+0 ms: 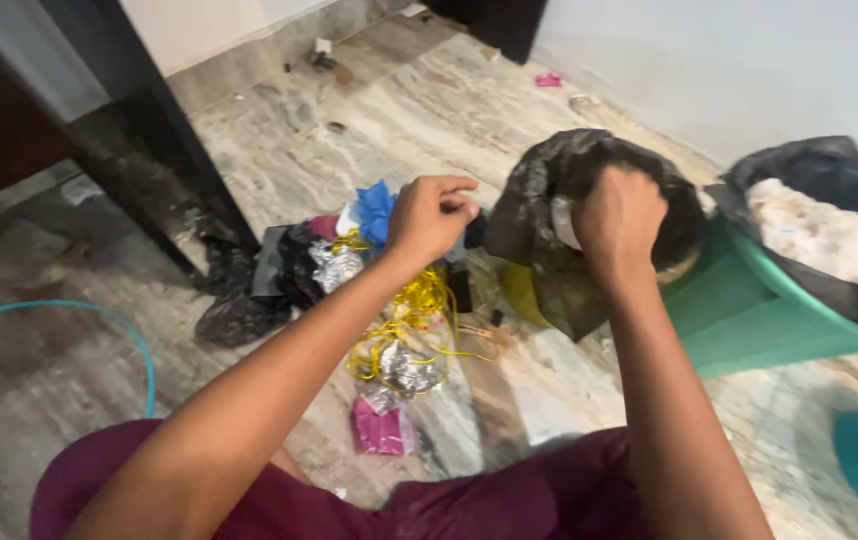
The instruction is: The person sits on the floor and sorts through a pile of craft materials, including yellow string, blue fabric, and aluminum foil. They separate items by type and place them into a black trash bag and a green bin.
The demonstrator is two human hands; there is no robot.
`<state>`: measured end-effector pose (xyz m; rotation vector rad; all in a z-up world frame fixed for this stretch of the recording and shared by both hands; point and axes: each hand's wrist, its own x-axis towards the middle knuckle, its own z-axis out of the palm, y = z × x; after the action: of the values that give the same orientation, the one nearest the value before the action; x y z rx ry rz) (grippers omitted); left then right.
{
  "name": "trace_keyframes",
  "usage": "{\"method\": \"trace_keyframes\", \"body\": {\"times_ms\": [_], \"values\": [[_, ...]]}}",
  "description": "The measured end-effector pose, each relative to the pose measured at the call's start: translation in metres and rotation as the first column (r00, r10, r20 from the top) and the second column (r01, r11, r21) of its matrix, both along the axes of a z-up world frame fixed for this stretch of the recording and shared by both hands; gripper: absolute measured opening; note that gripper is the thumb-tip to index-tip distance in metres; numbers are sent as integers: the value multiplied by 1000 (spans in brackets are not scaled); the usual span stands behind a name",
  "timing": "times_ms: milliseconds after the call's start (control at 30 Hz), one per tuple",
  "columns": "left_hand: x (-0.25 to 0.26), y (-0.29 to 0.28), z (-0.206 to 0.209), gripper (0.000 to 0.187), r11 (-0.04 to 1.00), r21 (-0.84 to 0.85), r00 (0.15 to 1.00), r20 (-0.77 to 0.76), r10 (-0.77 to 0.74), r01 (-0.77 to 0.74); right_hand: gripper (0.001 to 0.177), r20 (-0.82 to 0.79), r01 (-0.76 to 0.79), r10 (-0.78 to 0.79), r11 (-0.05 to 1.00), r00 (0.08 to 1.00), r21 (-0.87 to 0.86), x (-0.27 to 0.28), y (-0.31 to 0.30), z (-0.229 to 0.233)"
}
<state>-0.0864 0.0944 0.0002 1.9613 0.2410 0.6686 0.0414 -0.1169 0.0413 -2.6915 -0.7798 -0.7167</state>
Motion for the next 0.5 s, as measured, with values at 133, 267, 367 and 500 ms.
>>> {"method": "trace_keyframes", "body": {"times_ms": [133, 267, 367, 500], "values": [[-24, 32, -31, 32, 999, -29, 994, -111, 16, -19, 9, 218, -473, 432, 858, 875, 200, -53, 40, 9], [-33, 52, -58, 31, 988, -129, 979, -196, 56, -82, 31, -266, -416, 519, 835, 812, 360, -83, 107, -47], [-36, 56, -74, 29, 985, -134, 981, -172, 87, -111, 36, -271, -462, 467, 883, 842, 86, -64, 123, -103], [-36, 51, -79, 26, 993, -27, 991, -77, 109, -111, 36, -409, -471, 460, 878, 788, 79, -31, 122, -172]]}}
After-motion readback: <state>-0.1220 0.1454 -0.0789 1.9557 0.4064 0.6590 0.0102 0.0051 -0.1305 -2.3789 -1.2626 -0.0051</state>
